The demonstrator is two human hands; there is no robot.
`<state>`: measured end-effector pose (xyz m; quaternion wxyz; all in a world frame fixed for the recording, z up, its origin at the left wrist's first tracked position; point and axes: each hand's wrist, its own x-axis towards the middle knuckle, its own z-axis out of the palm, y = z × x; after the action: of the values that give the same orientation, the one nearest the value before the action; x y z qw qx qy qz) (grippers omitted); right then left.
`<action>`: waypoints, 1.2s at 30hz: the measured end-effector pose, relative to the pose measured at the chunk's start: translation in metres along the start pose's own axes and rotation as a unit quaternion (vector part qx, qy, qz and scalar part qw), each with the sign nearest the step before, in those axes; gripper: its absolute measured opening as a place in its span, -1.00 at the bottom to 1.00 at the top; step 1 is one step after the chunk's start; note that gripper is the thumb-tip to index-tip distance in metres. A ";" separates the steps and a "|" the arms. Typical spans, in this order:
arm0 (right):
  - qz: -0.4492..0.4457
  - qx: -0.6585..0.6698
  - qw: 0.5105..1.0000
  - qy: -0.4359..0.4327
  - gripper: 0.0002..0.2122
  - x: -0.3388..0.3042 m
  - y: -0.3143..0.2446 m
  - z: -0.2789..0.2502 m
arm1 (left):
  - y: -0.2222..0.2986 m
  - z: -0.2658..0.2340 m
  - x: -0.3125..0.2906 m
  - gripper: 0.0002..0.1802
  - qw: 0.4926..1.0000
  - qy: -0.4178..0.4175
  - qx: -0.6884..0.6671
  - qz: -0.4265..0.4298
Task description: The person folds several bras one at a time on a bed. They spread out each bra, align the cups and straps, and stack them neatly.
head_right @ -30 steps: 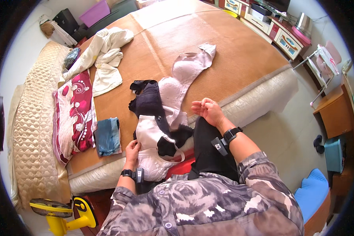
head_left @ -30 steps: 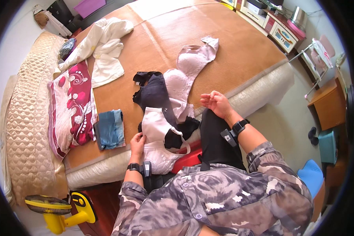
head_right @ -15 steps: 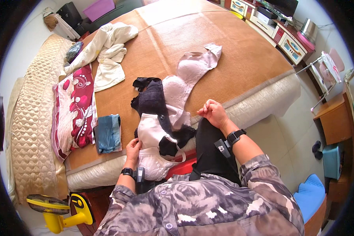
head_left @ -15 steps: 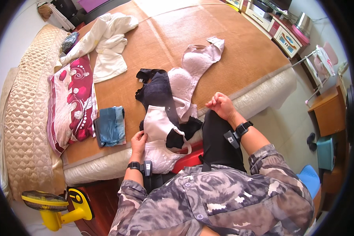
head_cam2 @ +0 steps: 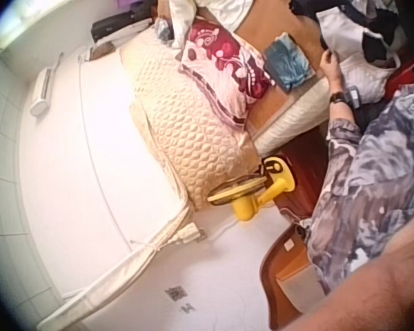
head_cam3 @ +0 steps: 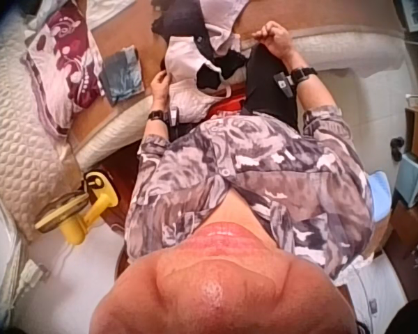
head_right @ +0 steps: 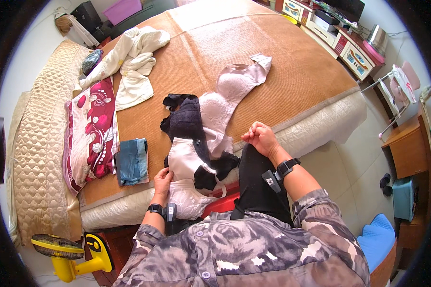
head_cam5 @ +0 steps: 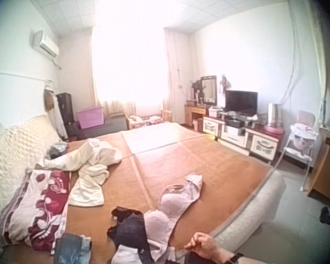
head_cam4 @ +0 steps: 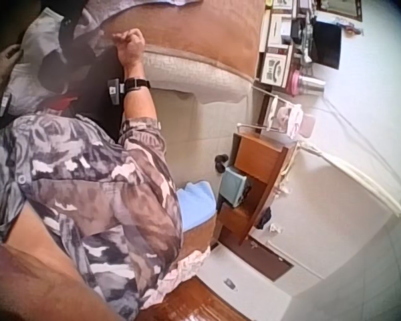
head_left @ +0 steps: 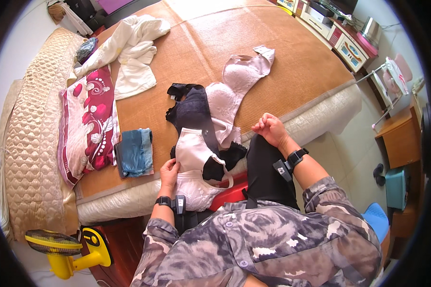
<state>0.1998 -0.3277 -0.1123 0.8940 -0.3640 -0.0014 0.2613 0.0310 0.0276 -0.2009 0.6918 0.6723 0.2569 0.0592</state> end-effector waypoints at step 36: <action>-0.001 -0.015 1.000 0.006 -0.87 -0.001 -0.001 0.002 | -0.003 0.000 0.002 -0.76 1.000 -0.008 -0.001 0.010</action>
<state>0.1987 -0.3280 -0.1102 0.8887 -0.3791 -0.0005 0.2579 0.0316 0.0280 -0.2040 0.6938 0.6745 0.2449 0.0608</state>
